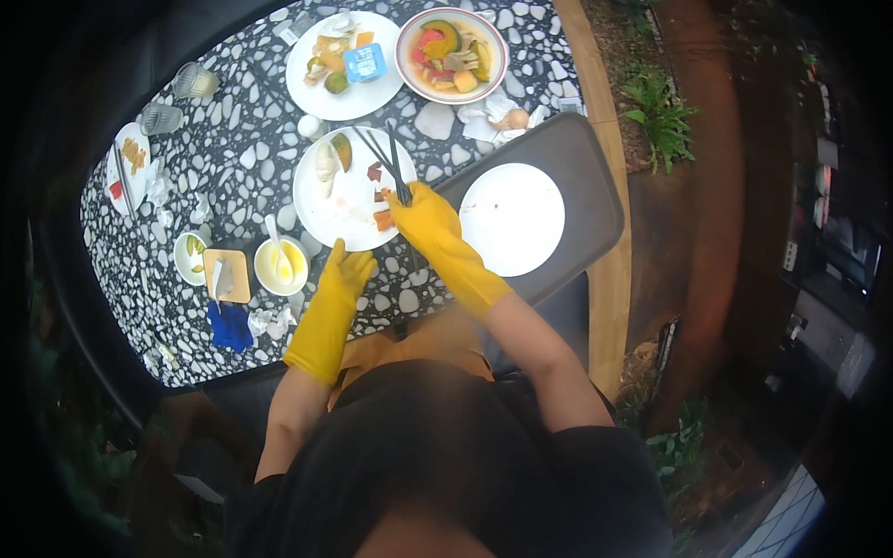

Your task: The person wears gloves, carries a tray to a dining table, and clears leftover food and dishes into a bowl and onto the tray. They then wipe the table surface with a blue cloth before carrying the tray back to the kitchen sink area.

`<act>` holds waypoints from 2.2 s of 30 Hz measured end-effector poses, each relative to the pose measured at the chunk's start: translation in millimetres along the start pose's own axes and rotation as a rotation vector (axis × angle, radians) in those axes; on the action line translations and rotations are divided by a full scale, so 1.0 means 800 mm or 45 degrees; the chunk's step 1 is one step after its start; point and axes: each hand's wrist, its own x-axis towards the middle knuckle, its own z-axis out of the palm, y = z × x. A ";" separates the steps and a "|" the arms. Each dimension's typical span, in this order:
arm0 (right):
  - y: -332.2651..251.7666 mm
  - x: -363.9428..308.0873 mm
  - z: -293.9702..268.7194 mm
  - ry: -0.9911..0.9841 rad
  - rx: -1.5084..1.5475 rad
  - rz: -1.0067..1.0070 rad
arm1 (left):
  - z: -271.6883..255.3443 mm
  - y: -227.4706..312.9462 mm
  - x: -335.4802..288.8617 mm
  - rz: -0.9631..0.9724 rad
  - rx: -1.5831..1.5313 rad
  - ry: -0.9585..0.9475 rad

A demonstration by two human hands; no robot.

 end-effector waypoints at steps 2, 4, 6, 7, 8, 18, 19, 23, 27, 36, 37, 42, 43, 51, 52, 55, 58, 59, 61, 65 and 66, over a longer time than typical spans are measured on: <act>0.024 -0.018 -0.012 -0.079 0.205 -0.006 | 0.027 0.008 0.025 -0.061 0.053 0.118; 0.007 -0.063 -0.029 -0.252 0.658 0.328 | 0.032 0.009 0.041 -0.102 0.105 0.232; 0.026 -0.088 -0.032 -0.239 0.775 0.326 | 0.023 0.001 0.050 0.047 0.206 0.385; 0.041 -0.096 -0.033 -0.223 0.911 0.328 | 0.023 0.009 0.046 0.052 0.219 0.388; 0.056 -0.102 -0.035 -0.213 0.921 0.314 | 0.024 0.009 0.040 0.058 0.230 0.373; 0.096 -0.166 -0.081 -0.443 0.404 -0.864 | 0.082 0.016 -0.085 0.334 0.408 -0.129; 0.107 -0.163 -0.070 -0.560 0.789 -0.203 | 0.092 0.015 -0.101 0.315 0.483 -0.120; 0.111 -0.166 -0.108 -0.138 -0.644 -1.005 | 0.107 0.012 -0.138 0.360 0.583 -0.200; 0.117 -0.101 -0.164 -0.256 -0.626 -0.726 | 0.196 0.026 -0.163 0.412 0.786 -0.301; 0.065 0.008 -0.264 0.004 -0.717 -0.776 | 0.309 0.048 -0.112 0.381 0.849 -0.396; 0.071 0.032 -0.271 0.055 -0.704 -0.830 | 0.316 0.048 -0.104 0.364 0.839 -0.397; 0.039 0.115 -0.312 -0.100 -0.734 -0.473 | 0.357 0.033 -0.096 0.273 0.787 -0.282; 0.035 0.123 -0.318 -0.135 -0.746 -0.414 | 0.363 0.033 -0.092 0.269 0.756 -0.292; -0.055 0.059 -0.290 -0.168 -0.711 -0.579 | 0.400 0.047 -0.120 0.345 0.830 -0.129; -0.052 0.064 -0.285 -0.167 -0.710 -0.581 | 0.403 0.043 -0.127 0.358 0.808 -0.115; -0.040 0.106 -0.265 -0.058 -0.752 -0.577 | 0.414 0.038 -0.138 0.400 0.761 -0.032; -0.038 0.137 -0.258 0.045 -0.793 -0.578 | 0.424 0.033 -0.143 0.485 0.731 0.023; -0.038 0.144 -0.258 0.108 -0.773 -0.511 | 0.425 0.033 -0.140 0.507 0.724 0.010; -0.032 0.166 -0.271 0.089 -0.788 -0.512 | 0.431 0.031 -0.136 0.531 0.721 -0.008; -0.033 0.130 -0.295 -0.074 -0.753 -0.515 | 0.431 0.044 -0.129 0.581 0.724 0.075; -0.025 0.127 -0.300 -0.163 -0.765 -0.533 | 0.434 0.046 -0.130 0.589 0.758 0.088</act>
